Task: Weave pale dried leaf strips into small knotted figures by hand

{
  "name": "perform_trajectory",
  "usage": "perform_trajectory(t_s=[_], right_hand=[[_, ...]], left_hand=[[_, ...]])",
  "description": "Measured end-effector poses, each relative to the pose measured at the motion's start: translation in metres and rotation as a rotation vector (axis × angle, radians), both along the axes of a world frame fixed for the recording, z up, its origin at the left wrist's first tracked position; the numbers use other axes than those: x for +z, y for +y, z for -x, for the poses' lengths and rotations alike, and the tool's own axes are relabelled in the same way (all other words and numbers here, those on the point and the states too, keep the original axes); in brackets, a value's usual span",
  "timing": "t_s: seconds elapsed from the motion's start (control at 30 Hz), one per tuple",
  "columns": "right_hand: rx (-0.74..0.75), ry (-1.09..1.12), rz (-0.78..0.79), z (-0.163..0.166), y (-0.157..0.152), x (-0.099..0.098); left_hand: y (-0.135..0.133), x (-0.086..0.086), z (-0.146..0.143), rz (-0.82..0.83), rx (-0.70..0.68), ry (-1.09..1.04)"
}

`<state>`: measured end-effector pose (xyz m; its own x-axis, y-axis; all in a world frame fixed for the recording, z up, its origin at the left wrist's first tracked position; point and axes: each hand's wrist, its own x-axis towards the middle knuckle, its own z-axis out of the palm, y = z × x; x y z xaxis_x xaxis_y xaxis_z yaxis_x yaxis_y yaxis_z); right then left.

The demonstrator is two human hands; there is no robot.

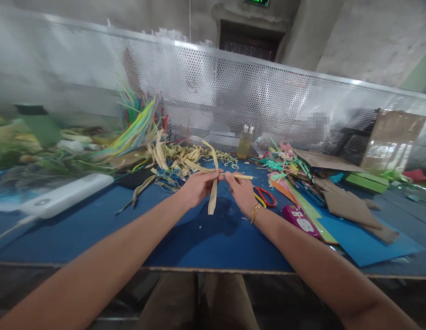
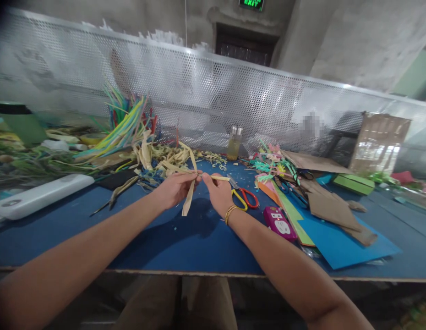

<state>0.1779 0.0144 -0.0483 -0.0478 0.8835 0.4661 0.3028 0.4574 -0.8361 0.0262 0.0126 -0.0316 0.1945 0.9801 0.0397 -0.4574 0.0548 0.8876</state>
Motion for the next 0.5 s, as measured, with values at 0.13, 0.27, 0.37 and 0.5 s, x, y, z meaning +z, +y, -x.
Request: perform_trajectory(t_s=[0.13, 0.27, 0.37, 0.5], right_hand=[[0.019, -0.081, -0.179, 0.001, -0.009, 0.007], [-0.037, -0.267, -0.321, 0.002, -0.019, 0.012], [-0.042, -0.337, -0.367, 0.003, -0.022, 0.011], [-0.053, -0.383, -0.405, 0.004, -0.02, 0.006]], left_hand=[[0.001, -0.005, -0.002, -0.127, 0.045, 0.154], [0.001, -0.004, -0.001, -0.288, 0.111, 0.417], [0.002, -0.003, 0.0, -0.371, 0.16, 0.541], [0.005, -0.003, 0.002, -0.408, 0.194, 0.632]])
